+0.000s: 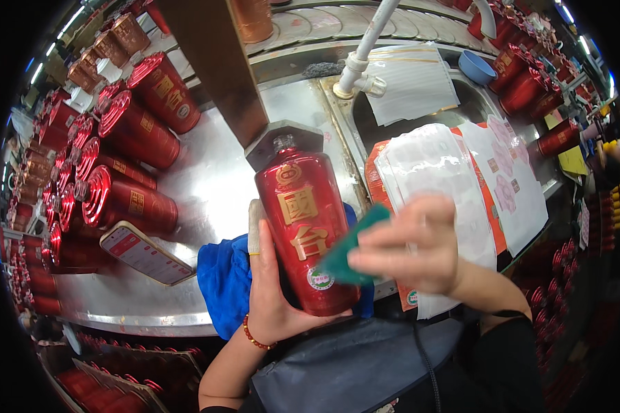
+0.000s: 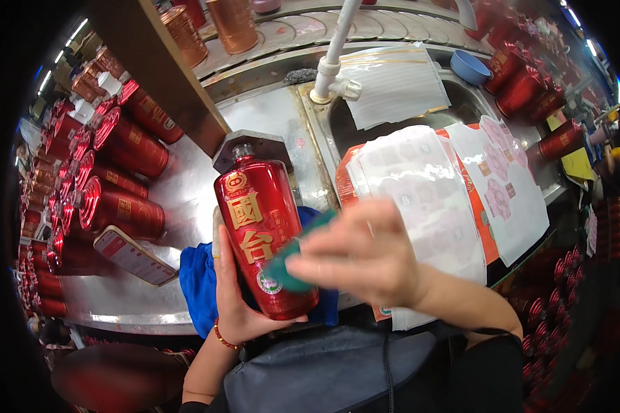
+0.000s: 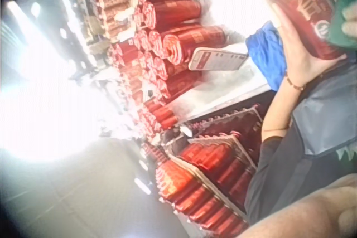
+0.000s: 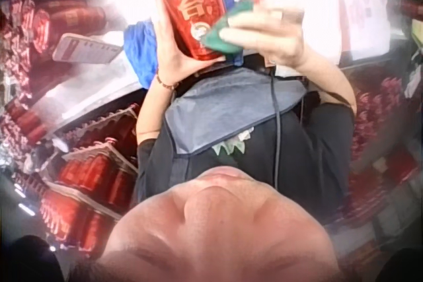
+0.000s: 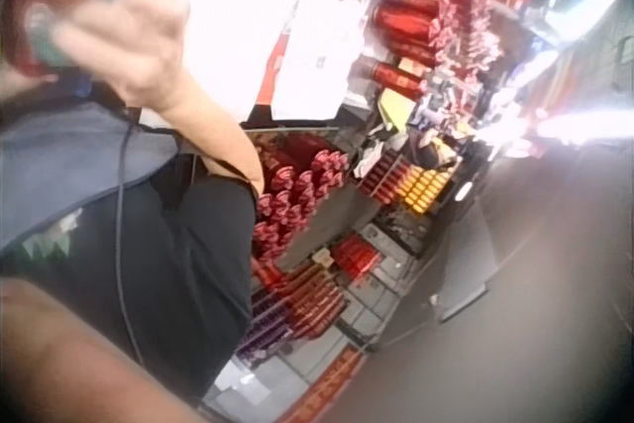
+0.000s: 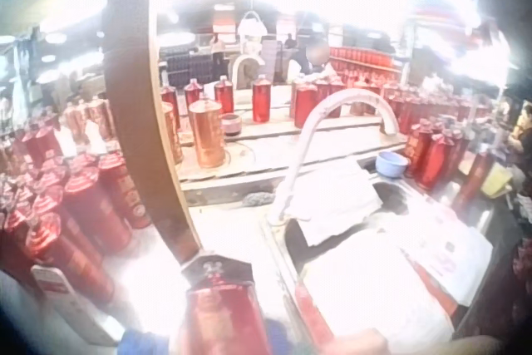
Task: The person wipes the surface of red cylindrical cans with a green sponge and a blue cloth. They rotate each can to clean different sides and place the cleaned cans on a nearby tray. The workspace contains many similar red cans and packaging materials.
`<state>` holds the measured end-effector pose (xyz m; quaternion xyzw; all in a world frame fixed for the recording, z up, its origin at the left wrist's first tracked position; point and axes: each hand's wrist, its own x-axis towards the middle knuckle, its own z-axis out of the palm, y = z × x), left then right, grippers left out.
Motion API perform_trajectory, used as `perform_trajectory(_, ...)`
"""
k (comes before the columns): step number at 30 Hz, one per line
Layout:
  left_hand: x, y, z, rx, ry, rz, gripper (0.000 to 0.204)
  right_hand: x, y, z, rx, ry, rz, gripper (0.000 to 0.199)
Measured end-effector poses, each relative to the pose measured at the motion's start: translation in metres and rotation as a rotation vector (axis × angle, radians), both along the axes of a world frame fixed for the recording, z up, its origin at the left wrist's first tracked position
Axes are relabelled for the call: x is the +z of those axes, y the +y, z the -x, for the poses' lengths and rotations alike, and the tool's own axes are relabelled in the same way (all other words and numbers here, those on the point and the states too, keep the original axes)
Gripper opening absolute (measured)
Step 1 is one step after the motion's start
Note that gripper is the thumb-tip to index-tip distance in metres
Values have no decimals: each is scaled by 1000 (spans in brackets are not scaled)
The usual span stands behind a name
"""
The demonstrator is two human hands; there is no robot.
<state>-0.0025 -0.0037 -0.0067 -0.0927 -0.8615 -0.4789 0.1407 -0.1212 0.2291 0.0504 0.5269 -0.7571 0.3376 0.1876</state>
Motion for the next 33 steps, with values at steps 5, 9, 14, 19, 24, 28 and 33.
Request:
perform_trajectory(5, -1, 1, -1, 40, -3, 67, 154, 17, 9, -45, 184, -257, -88, 25)
perform_trajectory(9, -8, 2, -3, 20, -24, -65, 151, 24, -7, -5, -81, -958, 43, 17)
perform_trajectory(14, 4, 1, 3, 37, 58, 72, 146, 35, -7, -16, -64, -224, -110, 25)
perform_trajectory(19, 9, 2, 4, 93, 129, 89, 141, 45, -17, -20, -40, 125, -90, 35)
perform_trajectory(24, 3, 1, 4, 54, 110, 14, 138, 43, -28, -4, 16, 169, -177, 35)
perform_trajectory(28, 7, 1, 5, 51, 147, 17, 135, 46, -34, -12, 74, 194, -207, 37)
perform_trajectory(33, 9, 0, 5, 66, 137, 21, 136, 58, -35, -6, 27, 165, -247, 40)
